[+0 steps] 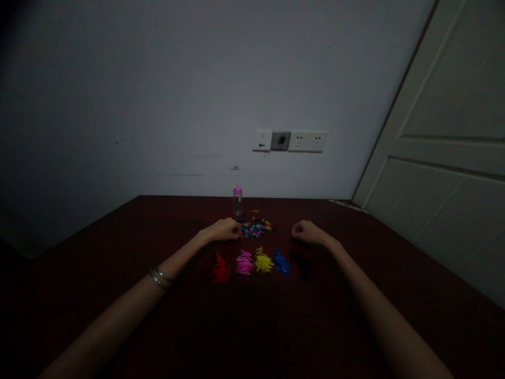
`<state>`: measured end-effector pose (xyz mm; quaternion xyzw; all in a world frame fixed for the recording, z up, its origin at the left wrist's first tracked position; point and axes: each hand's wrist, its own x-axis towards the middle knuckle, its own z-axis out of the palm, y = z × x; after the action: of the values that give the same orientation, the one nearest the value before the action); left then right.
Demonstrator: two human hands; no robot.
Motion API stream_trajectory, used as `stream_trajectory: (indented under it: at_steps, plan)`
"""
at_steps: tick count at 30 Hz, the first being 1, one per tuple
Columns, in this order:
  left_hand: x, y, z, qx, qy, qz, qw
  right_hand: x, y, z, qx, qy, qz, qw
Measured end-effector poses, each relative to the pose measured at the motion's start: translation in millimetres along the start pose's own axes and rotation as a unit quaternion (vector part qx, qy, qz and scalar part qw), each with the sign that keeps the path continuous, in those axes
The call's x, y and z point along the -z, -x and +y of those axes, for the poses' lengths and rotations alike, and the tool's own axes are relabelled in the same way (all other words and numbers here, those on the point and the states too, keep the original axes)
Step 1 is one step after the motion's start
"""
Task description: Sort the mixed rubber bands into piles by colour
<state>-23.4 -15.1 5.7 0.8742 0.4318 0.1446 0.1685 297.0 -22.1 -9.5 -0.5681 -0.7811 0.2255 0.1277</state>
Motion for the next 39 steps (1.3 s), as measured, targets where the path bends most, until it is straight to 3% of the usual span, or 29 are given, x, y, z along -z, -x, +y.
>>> stream_trajectory:
  at_steps: [7, 29, 33, 39]
  plan:
    - [3.9, -4.7, -13.1, -0.041, 0.094, -0.011, 0.995, -3.7, -4.0, 3.7, 0.018, 0.005, 0.004, 1.0]
    - [7.8, -6.8, -20.7, -0.01, 0.266, -0.049, 0.963, -4.6, -1.5, -4.4, 0.027, 0.013, -0.002, 1.0]
    - [4.5, -6.7, -7.9, -0.016, 0.275, -0.057, 0.96, -5.5, -1.5, -5.6, 0.028, 0.005, -0.003, 1.0]
    - [-11.7, -8.5, 33.8, -0.055, 0.23, -0.097, 0.967, -6.9, -3.3, -2.6, 0.037, 0.005, -0.007, 0.999]
